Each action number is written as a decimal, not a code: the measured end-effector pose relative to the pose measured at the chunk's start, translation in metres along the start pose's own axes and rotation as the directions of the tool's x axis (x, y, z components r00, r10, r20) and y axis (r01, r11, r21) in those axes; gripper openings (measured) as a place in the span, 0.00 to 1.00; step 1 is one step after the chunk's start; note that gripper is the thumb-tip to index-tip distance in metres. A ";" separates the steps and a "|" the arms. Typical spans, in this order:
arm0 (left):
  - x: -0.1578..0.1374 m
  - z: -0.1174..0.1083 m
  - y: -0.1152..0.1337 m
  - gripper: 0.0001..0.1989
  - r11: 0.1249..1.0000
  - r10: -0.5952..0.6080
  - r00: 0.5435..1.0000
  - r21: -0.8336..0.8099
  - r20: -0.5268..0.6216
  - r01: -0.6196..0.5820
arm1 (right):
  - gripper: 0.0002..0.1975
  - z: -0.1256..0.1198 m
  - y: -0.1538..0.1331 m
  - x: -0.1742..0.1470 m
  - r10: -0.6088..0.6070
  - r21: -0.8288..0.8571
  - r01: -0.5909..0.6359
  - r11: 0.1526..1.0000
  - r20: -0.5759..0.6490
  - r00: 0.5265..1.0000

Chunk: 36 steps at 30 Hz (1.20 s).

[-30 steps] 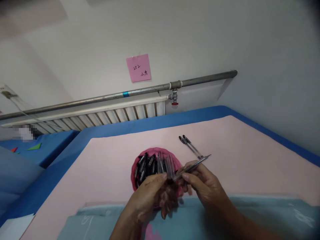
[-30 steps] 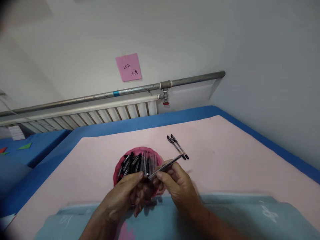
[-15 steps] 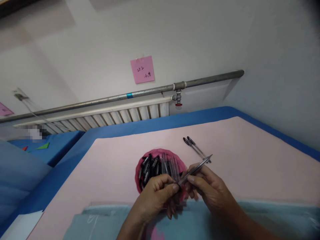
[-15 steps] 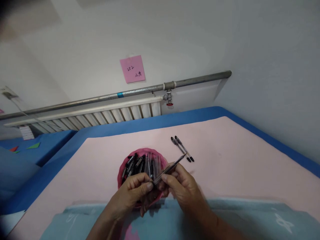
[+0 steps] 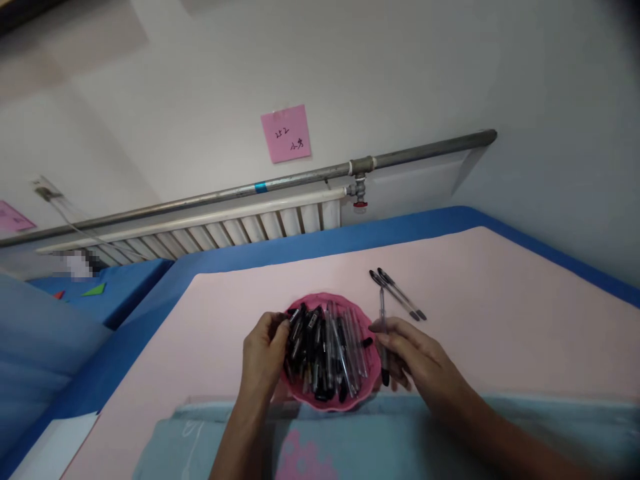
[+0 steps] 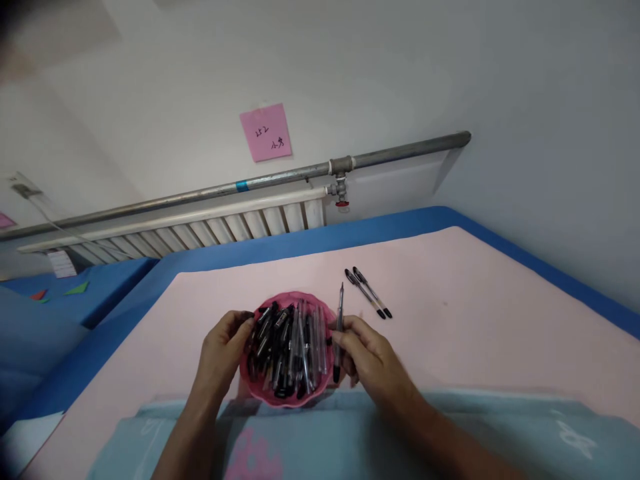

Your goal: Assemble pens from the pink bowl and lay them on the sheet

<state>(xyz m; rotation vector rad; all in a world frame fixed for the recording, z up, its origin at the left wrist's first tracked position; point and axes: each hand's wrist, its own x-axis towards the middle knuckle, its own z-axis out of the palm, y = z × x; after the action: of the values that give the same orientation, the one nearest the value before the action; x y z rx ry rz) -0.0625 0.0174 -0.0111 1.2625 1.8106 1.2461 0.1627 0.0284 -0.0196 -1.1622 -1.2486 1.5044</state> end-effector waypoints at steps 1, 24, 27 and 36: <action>-0.001 0.001 0.001 0.09 1.000 0.004 1.000 0.007 0.019 -0.004 | 0.09 0.000 0.000 0.000 -0.002 -0.015 0.002 1.000 0.015 1.000; -0.002 -0.012 0.002 0.08 0.974 0.076 0.985 0.201 0.153 -0.106 | 0.09 0.002 0.003 0.003 -0.027 -0.116 0.040 0.992 0.112 0.993; -0.006 -0.007 0.003 0.07 0.974 0.112 0.951 0.158 0.289 -0.163 | 0.09 0.001 0.005 0.004 -0.035 -0.104 0.048 0.993 0.123 0.992; -0.013 0.004 0.008 0.12 0.883 0.266 0.793 0.191 0.549 -0.429 | 0.10 0.001 0.009 0.006 -0.047 -0.110 0.061 0.992 0.128 0.991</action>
<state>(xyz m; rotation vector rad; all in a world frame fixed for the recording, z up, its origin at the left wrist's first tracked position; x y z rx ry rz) -0.0515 0.0076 -0.0057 1.9674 1.4415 0.6998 0.1602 0.0322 -0.0292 -1.1119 -1.4560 1.5013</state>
